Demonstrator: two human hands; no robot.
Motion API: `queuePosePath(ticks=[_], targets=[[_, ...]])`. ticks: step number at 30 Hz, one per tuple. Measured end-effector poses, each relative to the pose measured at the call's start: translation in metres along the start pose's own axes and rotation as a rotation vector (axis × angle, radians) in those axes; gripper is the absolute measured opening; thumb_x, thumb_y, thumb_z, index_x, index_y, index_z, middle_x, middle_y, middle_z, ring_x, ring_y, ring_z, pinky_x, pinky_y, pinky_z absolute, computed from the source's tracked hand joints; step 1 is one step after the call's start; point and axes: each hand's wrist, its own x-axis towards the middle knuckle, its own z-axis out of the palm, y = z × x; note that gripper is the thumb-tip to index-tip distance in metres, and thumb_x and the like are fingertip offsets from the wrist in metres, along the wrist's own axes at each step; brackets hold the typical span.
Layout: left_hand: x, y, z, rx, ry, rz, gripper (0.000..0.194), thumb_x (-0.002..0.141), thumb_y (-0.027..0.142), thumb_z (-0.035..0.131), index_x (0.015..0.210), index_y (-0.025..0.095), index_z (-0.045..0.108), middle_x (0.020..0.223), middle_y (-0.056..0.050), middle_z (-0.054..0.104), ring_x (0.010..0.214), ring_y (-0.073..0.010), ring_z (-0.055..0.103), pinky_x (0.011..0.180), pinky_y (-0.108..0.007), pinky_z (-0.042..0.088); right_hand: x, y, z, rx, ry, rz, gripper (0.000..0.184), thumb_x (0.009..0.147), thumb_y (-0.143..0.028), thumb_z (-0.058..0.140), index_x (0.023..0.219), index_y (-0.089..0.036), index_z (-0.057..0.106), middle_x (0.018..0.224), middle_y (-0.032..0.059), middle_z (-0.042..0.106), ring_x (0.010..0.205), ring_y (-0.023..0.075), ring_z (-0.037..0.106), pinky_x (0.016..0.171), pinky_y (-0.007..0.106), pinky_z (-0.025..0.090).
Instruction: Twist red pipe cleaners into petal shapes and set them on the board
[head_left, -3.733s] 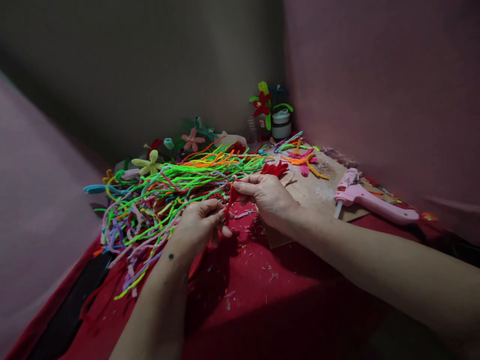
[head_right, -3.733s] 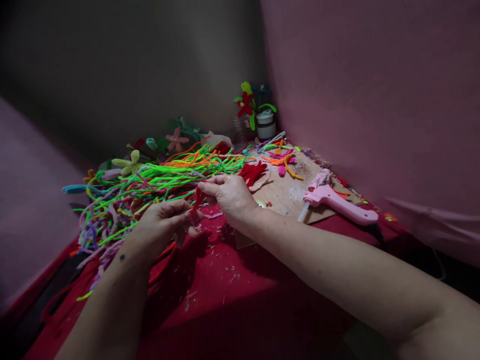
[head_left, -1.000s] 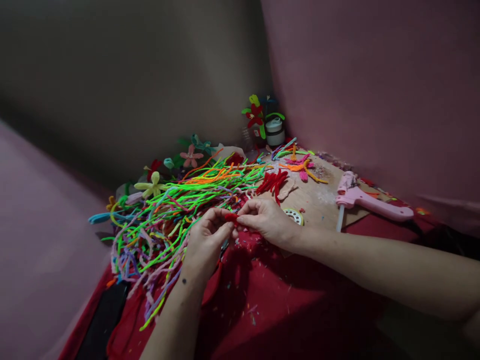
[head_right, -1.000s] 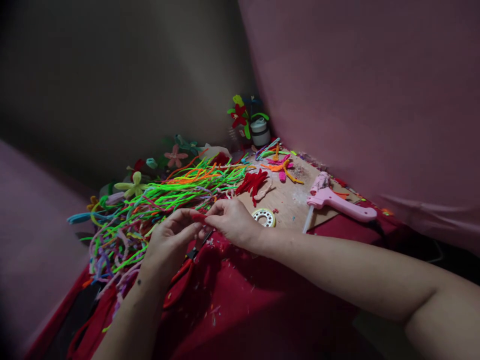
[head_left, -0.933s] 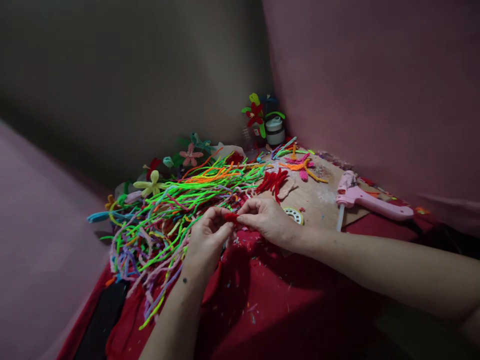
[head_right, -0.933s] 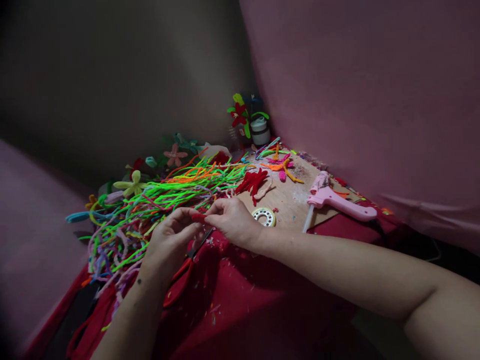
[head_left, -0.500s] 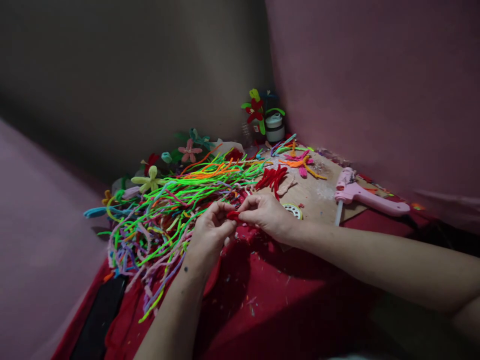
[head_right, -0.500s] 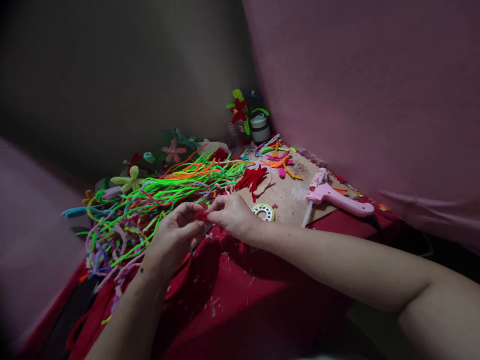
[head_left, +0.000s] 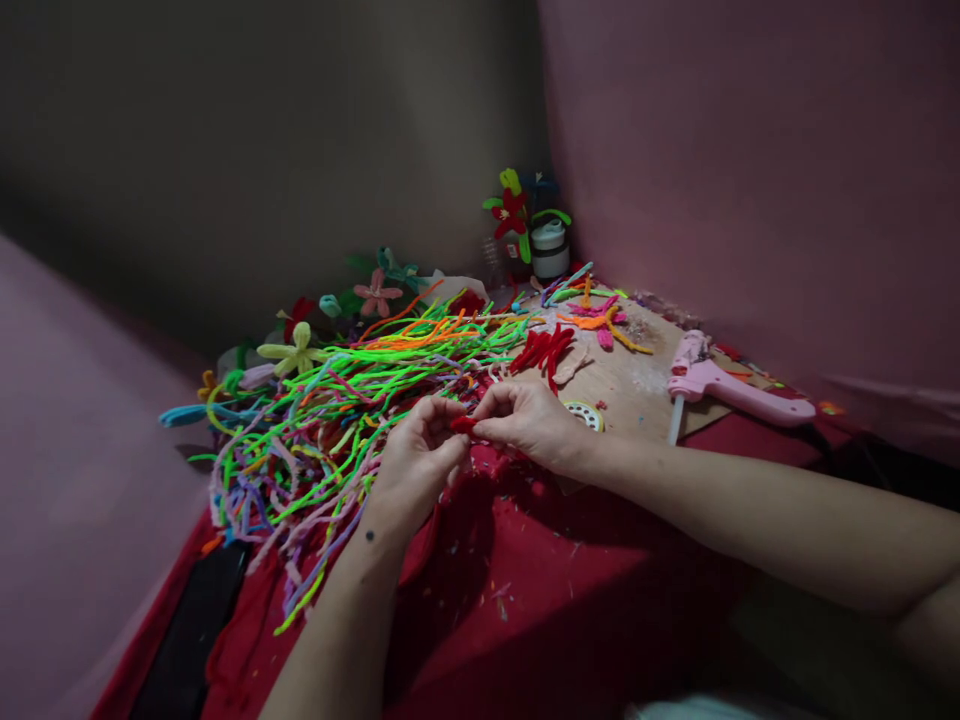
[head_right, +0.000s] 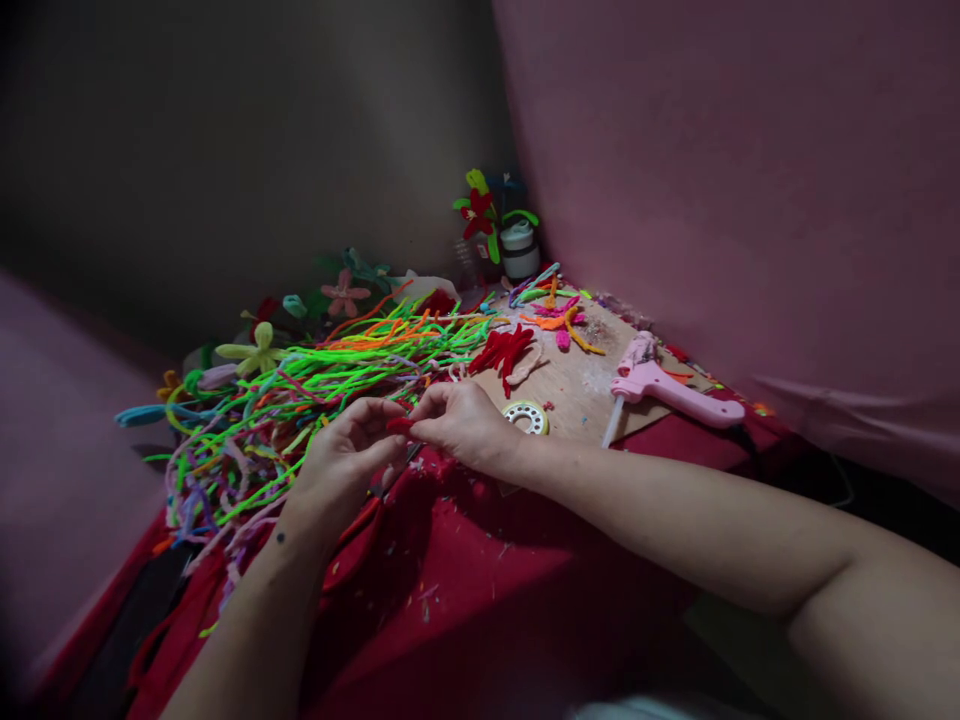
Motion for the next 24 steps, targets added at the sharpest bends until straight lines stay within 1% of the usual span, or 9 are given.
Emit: queuePosePath(ticks=[3,5,10,12,14,16,19,21,24], targets=[[-0.002,0.0,0.001,0.041,-0.002,-0.008,0.015,0.072,0.027,0.061,0.08,0.017,0.053,0.055,0.005,0.053,0.043,-0.0067,0.045,0.042,-0.018,0.033,0.0,-0.002,0.0,-0.033,-0.022,-0.001,0.005,0.065,-0.017,0.061,0.066,-0.014,0.057,0.051,-0.0041,0.053,0.045,0.0059,0.045,0.045,0.02,0.034],[-0.003,-0.003,0.002,0.055,0.049,0.008,0.016,0.074,0.031,0.06,0.076,0.017,0.053,0.053,0.006,0.05,0.042,-0.0064,0.042,0.041,-0.018,0.031,0.0,-0.003,0.001,-0.063,-0.051,0.014,0.004,0.066,-0.016,0.06,0.068,-0.014,0.057,0.05,-0.0047,0.052,0.044,0.0058,0.044,0.045,0.02,0.034],[-0.004,-0.014,0.005,0.272,0.185,0.206,0.01,0.074,0.026,0.06,0.071,0.017,0.056,0.054,0.005,0.049,0.045,-0.0063,0.041,0.045,-0.019,0.032,0.0,-0.006,0.003,-0.168,-0.116,0.079,0.007,0.068,-0.012,0.055,0.074,-0.015,0.052,0.049,-0.0066,0.049,0.041,0.006,0.043,0.045,0.02,0.034],[-0.004,-0.017,0.006,0.377,0.198,0.281,0.007,0.074,0.023,0.059,0.071,0.018,0.057,0.056,0.005,0.052,0.048,-0.0074,0.042,0.047,-0.019,0.034,-0.002,-0.007,0.003,-0.251,-0.138,0.032,0.009,0.068,-0.01,0.054,0.075,-0.015,0.051,0.052,-0.0065,0.049,0.043,0.006,0.043,0.046,0.02,0.034],[-0.005,-0.019,0.006,0.43,0.178,0.316,0.005,0.075,0.022,0.057,0.072,0.018,0.057,0.058,0.004,0.053,0.05,-0.0081,0.044,0.049,-0.02,0.035,-0.005,-0.007,0.002,-0.372,-0.132,-0.087,0.01,0.068,-0.009,0.052,0.075,-0.015,0.05,0.056,-0.0056,0.048,0.049,0.0061,0.043,0.049,0.02,0.033],[-0.005,-0.019,0.006,0.423,0.141,0.315,0.006,0.077,0.021,0.055,0.072,0.018,0.056,0.057,0.004,0.053,0.05,-0.0085,0.044,0.05,-0.02,0.036,-0.008,-0.007,0.002,-0.486,-0.113,-0.196,0.011,0.067,-0.008,0.051,0.073,-0.016,0.048,0.06,-0.0047,0.047,0.054,0.0068,0.042,0.052,0.021,0.032],[-0.005,-0.019,0.007,0.419,0.119,0.31,0.007,0.078,0.022,0.053,0.072,0.019,0.055,0.054,0.005,0.05,0.05,-0.0086,0.044,0.051,-0.021,0.036,-0.008,-0.006,0.001,-0.528,-0.111,-0.248,0.013,0.066,-0.006,0.049,0.075,-0.016,0.047,0.064,-0.0039,0.046,0.058,0.0077,0.042,0.054,0.022,0.032],[-0.005,-0.018,0.007,0.446,0.128,0.319,0.008,0.079,0.023,0.054,0.072,0.018,0.055,0.055,0.005,0.05,0.051,-0.0085,0.044,0.052,-0.02,0.036,-0.006,-0.004,0.002,-0.461,-0.122,-0.201,0.015,0.066,-0.007,0.05,0.078,-0.016,0.048,0.066,-0.0034,0.049,0.059,0.0082,0.044,0.054,0.022,0.033],[-0.003,-0.016,0.007,0.488,0.158,0.372,0.009,0.079,0.023,0.054,0.071,0.018,0.054,0.059,0.004,0.053,0.054,-0.0086,0.046,0.054,-0.02,0.037,-0.001,-0.002,0.002,-0.319,-0.147,-0.061,0.018,0.065,-0.008,0.051,0.081,-0.015,0.05,0.065,-0.0028,0.051,0.058,0.0086,0.046,0.053,0.022,0.035]])
